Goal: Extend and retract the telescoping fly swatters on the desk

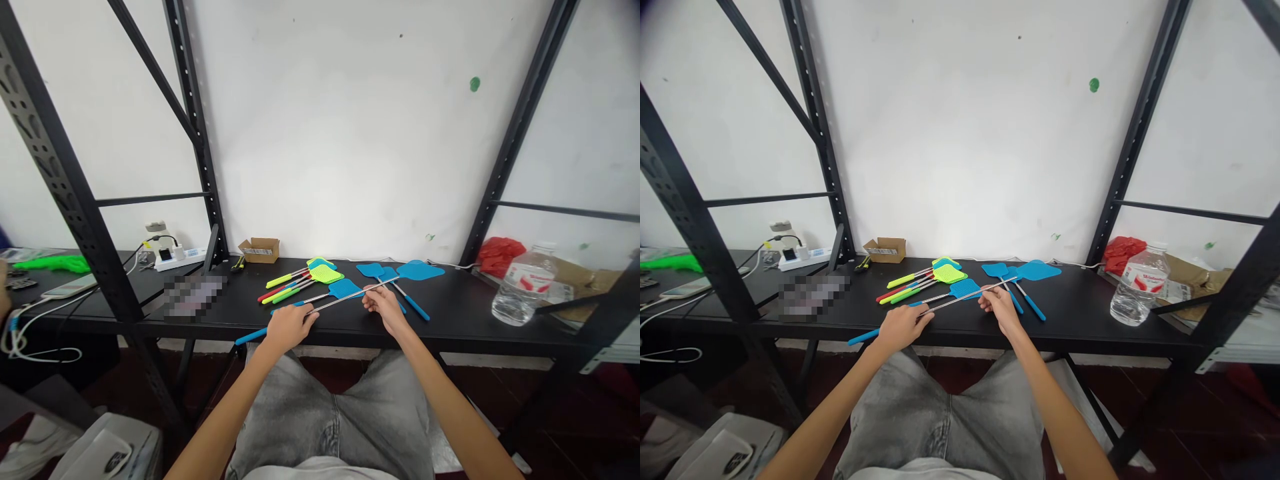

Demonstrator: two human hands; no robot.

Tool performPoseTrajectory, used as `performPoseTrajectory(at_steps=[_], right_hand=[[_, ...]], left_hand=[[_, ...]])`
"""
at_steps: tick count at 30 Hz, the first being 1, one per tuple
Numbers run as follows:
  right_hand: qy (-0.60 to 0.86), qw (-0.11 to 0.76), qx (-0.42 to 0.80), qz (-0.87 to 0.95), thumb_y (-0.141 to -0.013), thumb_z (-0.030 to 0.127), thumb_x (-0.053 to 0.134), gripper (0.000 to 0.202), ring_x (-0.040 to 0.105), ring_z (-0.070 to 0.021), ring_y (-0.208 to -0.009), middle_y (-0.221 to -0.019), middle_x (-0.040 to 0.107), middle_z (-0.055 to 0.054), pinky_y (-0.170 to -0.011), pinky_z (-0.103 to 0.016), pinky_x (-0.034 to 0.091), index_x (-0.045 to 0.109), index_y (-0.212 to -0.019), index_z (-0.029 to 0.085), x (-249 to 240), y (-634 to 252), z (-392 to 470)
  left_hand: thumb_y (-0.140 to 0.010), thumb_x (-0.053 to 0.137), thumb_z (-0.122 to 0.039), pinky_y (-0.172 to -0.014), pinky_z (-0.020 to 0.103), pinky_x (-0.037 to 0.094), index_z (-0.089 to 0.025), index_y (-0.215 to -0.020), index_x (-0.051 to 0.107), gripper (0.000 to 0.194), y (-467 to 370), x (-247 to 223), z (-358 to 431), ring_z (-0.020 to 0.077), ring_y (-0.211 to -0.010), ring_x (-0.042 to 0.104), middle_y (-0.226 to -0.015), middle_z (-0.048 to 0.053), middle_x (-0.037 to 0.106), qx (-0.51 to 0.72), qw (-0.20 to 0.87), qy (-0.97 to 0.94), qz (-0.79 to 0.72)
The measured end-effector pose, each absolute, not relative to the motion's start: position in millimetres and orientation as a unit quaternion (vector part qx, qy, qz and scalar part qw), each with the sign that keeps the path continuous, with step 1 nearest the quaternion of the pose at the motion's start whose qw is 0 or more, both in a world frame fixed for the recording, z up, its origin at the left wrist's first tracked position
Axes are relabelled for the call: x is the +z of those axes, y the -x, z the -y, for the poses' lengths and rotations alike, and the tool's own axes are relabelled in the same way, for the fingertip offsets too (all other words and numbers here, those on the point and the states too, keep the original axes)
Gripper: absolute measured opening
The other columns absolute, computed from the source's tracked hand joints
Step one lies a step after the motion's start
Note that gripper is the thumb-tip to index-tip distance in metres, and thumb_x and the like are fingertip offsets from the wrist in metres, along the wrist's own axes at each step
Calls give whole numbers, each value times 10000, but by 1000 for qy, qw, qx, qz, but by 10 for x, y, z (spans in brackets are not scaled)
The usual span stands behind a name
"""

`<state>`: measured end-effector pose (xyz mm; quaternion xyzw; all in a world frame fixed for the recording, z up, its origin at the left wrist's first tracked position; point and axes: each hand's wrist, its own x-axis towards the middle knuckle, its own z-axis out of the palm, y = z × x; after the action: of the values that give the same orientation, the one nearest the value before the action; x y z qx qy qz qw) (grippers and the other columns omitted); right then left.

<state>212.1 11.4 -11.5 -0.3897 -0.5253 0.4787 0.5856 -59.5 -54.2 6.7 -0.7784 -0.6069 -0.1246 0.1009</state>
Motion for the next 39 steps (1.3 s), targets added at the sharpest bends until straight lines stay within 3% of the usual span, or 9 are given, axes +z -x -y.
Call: performPoseTrajectory(at_steps=[39], right_hand=[[391,587,474,526,-690,420,743,288,593,-151,-596,-672,672,-20,-541,-267,401,667,-857,198,-79,-2102,-75]], left_hand=[[-1021,374,-486,-740,322,450,-271,-1108,640,353,566,51,544,289,-902,696,-913,87,723,-113,91,774,616]])
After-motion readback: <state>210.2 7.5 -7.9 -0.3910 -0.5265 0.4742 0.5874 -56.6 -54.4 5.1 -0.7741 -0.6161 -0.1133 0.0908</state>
